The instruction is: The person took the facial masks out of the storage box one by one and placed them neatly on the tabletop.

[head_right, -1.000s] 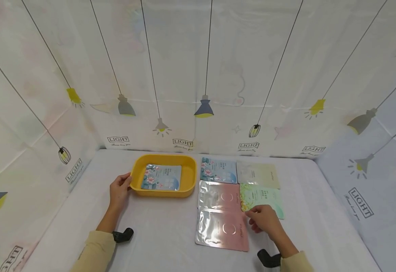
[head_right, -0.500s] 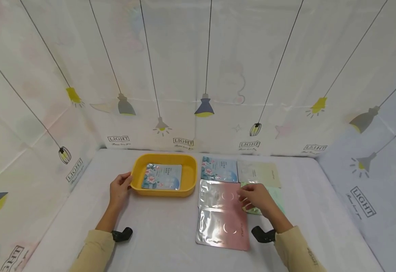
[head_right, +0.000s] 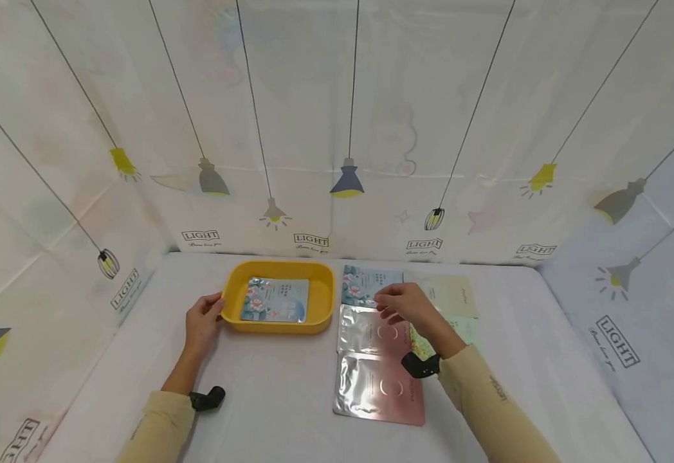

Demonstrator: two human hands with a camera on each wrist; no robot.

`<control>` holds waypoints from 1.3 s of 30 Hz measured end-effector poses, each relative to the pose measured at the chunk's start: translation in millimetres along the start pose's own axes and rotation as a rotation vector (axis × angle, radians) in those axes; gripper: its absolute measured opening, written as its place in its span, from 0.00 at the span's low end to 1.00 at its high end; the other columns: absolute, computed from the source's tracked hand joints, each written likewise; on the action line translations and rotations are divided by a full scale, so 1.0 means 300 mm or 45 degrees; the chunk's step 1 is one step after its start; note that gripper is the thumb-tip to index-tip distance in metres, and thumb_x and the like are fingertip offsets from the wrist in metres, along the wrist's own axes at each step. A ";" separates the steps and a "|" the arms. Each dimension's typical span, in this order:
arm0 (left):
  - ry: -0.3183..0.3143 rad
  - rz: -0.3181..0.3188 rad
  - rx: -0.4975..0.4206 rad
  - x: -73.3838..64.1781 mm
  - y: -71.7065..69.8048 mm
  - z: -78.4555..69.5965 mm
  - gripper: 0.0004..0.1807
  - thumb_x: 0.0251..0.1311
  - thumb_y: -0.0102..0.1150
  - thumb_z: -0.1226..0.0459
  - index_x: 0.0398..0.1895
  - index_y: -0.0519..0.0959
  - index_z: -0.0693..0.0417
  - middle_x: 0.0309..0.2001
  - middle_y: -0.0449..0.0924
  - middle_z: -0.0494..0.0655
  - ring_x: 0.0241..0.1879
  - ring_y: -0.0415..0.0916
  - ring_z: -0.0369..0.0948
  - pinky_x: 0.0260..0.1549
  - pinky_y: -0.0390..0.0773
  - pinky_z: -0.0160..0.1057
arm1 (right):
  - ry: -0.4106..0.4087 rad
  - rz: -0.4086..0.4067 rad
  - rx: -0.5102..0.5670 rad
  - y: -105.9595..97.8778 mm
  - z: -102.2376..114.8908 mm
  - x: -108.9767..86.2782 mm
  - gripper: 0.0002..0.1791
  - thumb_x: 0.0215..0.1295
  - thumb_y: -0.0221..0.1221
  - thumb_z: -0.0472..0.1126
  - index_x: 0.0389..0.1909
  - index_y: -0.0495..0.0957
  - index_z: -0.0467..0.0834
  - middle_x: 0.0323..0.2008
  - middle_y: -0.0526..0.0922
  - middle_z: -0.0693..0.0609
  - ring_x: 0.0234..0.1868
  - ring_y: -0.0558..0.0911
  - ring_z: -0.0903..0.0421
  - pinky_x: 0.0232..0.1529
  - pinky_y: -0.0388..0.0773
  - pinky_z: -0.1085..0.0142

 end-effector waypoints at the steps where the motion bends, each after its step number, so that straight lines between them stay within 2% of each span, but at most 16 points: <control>1: -0.007 -0.003 -0.008 0.001 0.001 0.001 0.18 0.61 0.50 0.53 0.50 0.73 0.51 0.49 0.75 0.46 0.45 0.72 0.39 0.36 0.76 0.22 | -0.002 0.003 0.007 0.005 0.006 0.010 0.21 0.63 0.53 0.48 0.49 0.73 0.36 0.41 0.80 0.38 0.40 0.80 0.44 0.36 0.81 0.60; 6: -0.028 -0.004 -0.015 0.000 0.002 0.001 0.18 0.61 0.50 0.53 0.50 0.72 0.52 0.50 0.75 0.45 0.46 0.73 0.40 0.35 0.76 0.22 | 0.004 0.027 0.032 0.037 0.042 0.051 0.21 0.63 0.52 0.48 0.50 0.72 0.37 0.45 0.77 0.34 0.43 0.79 0.41 0.39 0.81 0.59; 10: -0.024 -0.001 -0.010 -0.002 -0.002 0.003 0.19 0.61 0.50 0.52 0.51 0.72 0.52 0.51 0.75 0.46 0.47 0.72 0.41 0.35 0.75 0.22 | 0.014 0.041 0.062 0.068 0.083 0.083 0.20 0.63 0.53 0.47 0.50 0.73 0.38 0.43 0.79 0.38 0.41 0.80 0.45 0.43 0.80 0.57; 14: -0.015 -0.008 -0.021 0.001 -0.005 0.009 0.19 0.61 0.50 0.52 0.50 0.72 0.52 0.51 0.75 0.46 0.47 0.72 0.41 0.35 0.75 0.22 | 0.032 0.048 0.097 0.113 0.119 0.127 0.19 0.62 0.53 0.47 0.49 0.73 0.39 0.42 0.79 0.40 0.38 0.81 0.48 0.42 0.80 0.58; 19: -0.029 -0.006 -0.028 0.004 -0.002 0.014 0.19 0.61 0.50 0.51 0.50 0.72 0.51 0.51 0.75 0.45 0.47 0.73 0.41 0.35 0.76 0.23 | 0.072 0.054 0.182 0.178 0.145 0.186 0.20 0.60 0.56 0.45 0.50 0.72 0.37 0.45 0.77 0.37 0.41 0.80 0.42 0.43 0.80 0.57; 27: -0.016 -0.006 -0.024 -0.003 0.000 0.003 0.20 0.61 0.50 0.51 0.50 0.72 0.52 0.51 0.74 0.46 0.47 0.72 0.41 0.36 0.76 0.23 | 0.124 0.033 0.211 0.275 0.162 0.264 0.17 0.58 0.58 0.44 0.45 0.73 0.38 0.45 0.78 0.37 0.43 0.80 0.42 0.40 0.81 0.60; 32: -0.010 -0.012 -0.041 -0.006 0.004 -0.003 0.19 0.61 0.50 0.52 0.50 0.72 0.52 0.50 0.74 0.45 0.47 0.73 0.41 0.35 0.76 0.23 | 0.113 0.039 0.240 0.333 0.164 0.298 0.18 0.57 0.58 0.43 0.45 0.73 0.37 0.43 0.78 0.38 0.40 0.81 0.44 0.41 0.81 0.58; 39: -0.018 -0.016 -0.062 -0.005 0.005 -0.002 0.18 0.61 0.50 0.54 0.50 0.72 0.52 0.50 0.74 0.46 0.47 0.72 0.42 0.35 0.76 0.22 | 0.195 0.055 0.167 0.403 0.147 0.343 0.20 0.57 0.59 0.44 0.47 0.71 0.37 0.46 0.76 0.36 0.42 0.80 0.43 0.43 0.80 0.56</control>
Point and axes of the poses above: each hand's wrist, its own x-axis towards the middle knuckle, its own y-axis out of the palm, z = x × y, the point moved 1 cm from there along x, towards the middle knuckle
